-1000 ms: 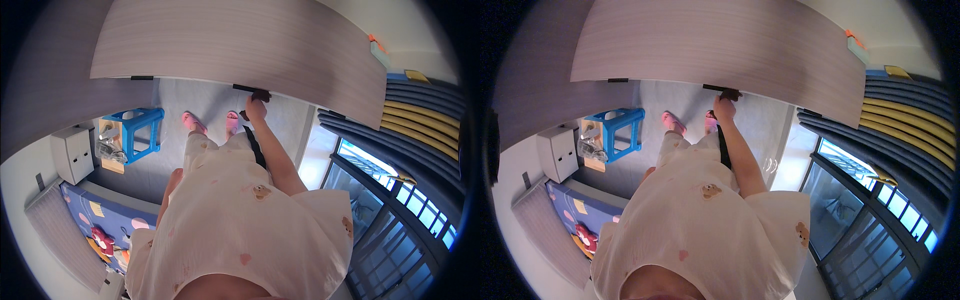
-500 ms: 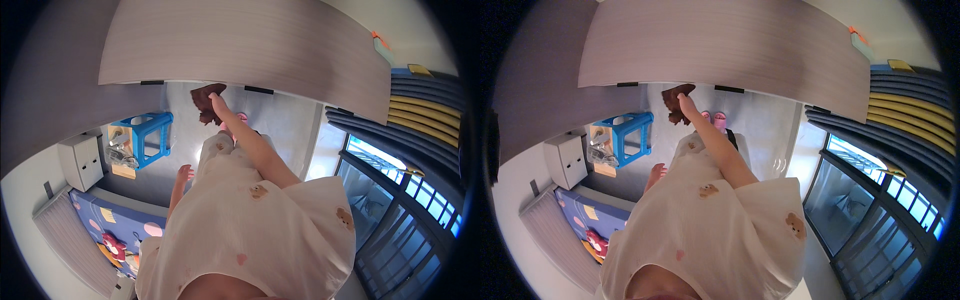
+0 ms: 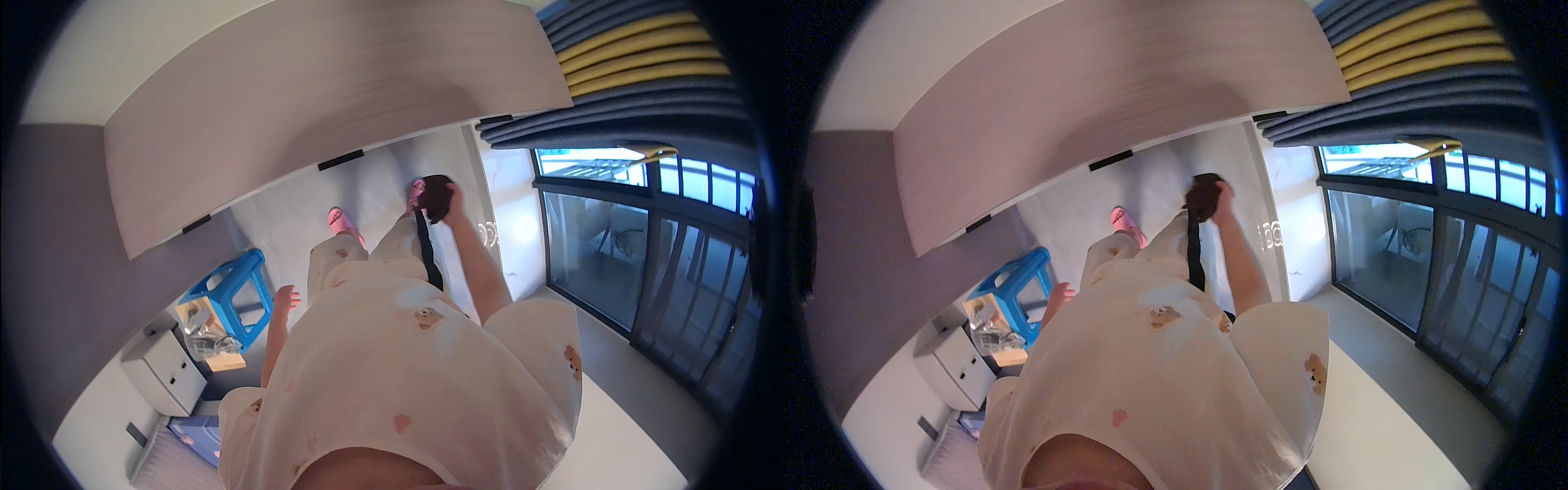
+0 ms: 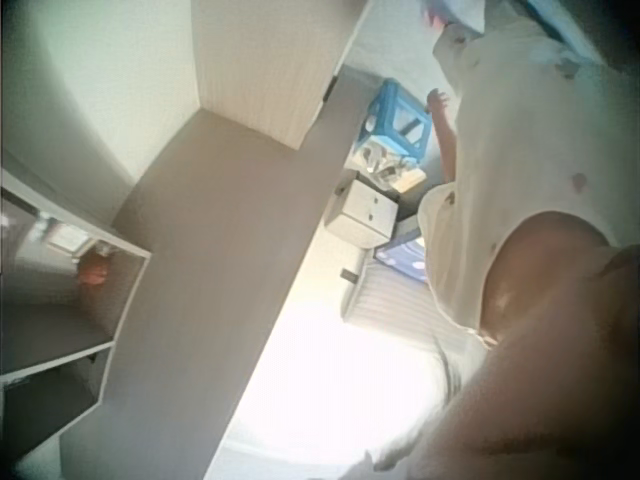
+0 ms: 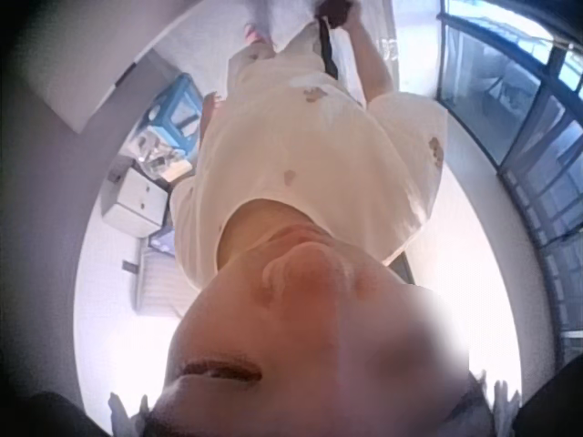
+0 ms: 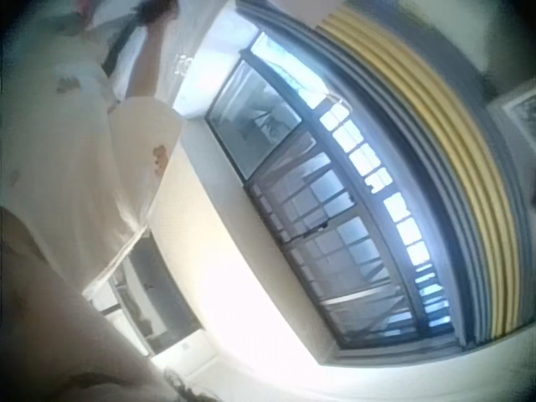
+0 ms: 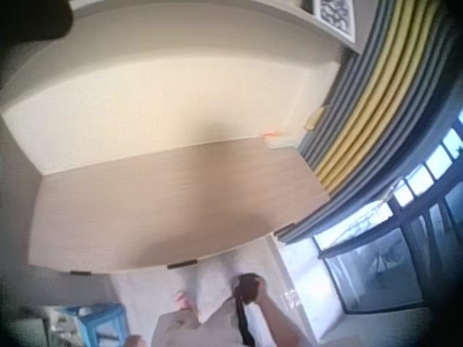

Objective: The person wipes the top of a wooden desk and the interior corners of a built-in wall unit with a cloth.

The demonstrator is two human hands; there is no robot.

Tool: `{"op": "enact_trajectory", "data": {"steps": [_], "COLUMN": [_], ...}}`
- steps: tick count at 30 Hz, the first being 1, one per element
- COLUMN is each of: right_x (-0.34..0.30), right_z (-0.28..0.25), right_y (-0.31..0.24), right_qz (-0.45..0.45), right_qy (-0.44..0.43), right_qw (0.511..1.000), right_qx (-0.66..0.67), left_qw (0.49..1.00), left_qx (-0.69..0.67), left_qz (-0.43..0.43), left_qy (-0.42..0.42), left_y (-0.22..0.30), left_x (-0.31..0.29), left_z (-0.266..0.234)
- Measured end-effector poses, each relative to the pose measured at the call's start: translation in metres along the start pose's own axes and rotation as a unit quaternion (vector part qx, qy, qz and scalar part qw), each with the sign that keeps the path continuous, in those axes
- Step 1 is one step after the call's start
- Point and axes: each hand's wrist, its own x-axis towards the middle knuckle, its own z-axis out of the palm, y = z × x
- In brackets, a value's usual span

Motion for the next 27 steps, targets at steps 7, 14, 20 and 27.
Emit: {"op": "enact_trajectory", "data": {"steps": [7, 14, 20, 27], "right_x": [0.0, 0.09, 0.052, 0.037], "right_z": [0.003, -0.035, 0.033, 0.055], "right_y": [-0.146, -0.199, -0.184, -0.155], "right_qz": [-0.16, -0.131, -0.235, -0.17], "right_qy": [0.128, 0.135, 0.215, 0.193], "right_qw": [0.972, 0.955, 0.717, 0.604], "right_qx": [-0.111, -0.23, -0.62, -0.754], "left_qw": [0.995, 0.998, 0.997, 0.996], "left_qx": [-0.05, -0.008, 0.016, 0.052], "left_qz": [0.055, 0.054, 0.042, 0.029], "left_qy": [0.072, 0.034, 0.056, 0.063], "left_y": [0.087, 0.09, 0.062, 0.06], "left_x": [-0.004, -0.042, -0.083, -0.091], "left_z": [0.041, 0.135, 0.192, 0.22]}}
